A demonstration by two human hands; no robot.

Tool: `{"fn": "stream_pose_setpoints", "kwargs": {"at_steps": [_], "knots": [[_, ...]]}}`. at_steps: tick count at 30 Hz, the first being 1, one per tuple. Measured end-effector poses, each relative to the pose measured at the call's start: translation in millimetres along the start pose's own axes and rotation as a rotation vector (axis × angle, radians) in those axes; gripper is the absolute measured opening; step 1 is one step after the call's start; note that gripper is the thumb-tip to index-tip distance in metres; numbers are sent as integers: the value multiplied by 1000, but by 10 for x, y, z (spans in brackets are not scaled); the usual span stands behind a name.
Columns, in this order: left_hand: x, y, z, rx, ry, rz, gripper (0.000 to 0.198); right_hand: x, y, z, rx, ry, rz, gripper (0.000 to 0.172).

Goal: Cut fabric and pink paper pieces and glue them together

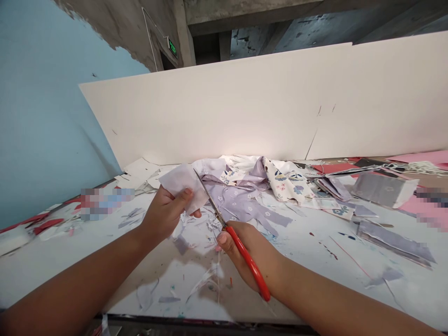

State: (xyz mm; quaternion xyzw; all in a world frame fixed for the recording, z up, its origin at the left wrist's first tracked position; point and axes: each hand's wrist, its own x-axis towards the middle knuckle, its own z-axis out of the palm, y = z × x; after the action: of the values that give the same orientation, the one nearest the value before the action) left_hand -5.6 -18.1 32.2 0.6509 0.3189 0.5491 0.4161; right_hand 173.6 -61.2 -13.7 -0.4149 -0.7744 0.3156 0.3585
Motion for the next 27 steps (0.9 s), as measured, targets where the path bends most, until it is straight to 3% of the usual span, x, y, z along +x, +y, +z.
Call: {"fn": "stream_pose_setpoints", "kwargs": {"at_steps": [15,27], "knots": [[-9,25,-9,91,-31,34,24,-7,34,39,21,45,26,53],[-7,33,2,80,-9,28,24,-6,-18,12,-107,1,73,53]]}}
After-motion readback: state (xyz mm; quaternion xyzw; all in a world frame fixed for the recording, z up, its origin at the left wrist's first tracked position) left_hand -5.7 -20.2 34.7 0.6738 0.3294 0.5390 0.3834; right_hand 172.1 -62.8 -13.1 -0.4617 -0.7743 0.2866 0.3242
